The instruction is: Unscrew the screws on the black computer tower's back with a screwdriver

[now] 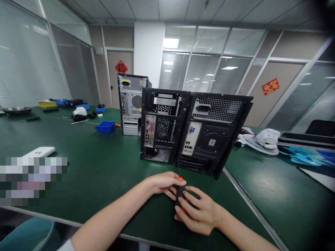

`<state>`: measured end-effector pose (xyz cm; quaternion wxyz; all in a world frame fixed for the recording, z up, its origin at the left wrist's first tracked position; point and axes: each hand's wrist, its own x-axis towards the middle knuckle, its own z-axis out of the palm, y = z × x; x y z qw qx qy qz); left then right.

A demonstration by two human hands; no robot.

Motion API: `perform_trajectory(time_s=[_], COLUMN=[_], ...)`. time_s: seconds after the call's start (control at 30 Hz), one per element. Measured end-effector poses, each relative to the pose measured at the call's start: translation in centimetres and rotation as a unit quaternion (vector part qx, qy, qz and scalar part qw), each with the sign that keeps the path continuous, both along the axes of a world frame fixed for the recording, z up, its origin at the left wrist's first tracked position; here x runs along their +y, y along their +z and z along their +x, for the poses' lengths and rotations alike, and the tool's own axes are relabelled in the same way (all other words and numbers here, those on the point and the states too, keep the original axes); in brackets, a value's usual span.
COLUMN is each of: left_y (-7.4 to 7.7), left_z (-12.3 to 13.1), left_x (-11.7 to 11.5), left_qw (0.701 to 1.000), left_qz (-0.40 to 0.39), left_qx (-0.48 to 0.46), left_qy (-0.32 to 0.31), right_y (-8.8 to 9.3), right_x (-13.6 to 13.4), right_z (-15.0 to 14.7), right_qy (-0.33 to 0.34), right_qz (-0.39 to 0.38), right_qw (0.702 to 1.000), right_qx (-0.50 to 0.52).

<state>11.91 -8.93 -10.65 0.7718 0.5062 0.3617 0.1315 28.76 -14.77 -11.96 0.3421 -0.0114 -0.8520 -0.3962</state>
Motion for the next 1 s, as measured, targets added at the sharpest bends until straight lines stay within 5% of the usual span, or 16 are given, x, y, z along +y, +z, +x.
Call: perform_trajectory(time_s=[1.0], left_y=[0.37], left_z=[0.21], left_x=[-0.15], left_qw=[0.988], left_qz=[0.126], left_qx=[0.084], left_qy=[0.024], right_y=[0.04], right_x=[0.08], right_z=[-0.23], right_qy=[0.025], right_qz=[-0.021], right_qw=[0.998], right_qx=[-0.062])
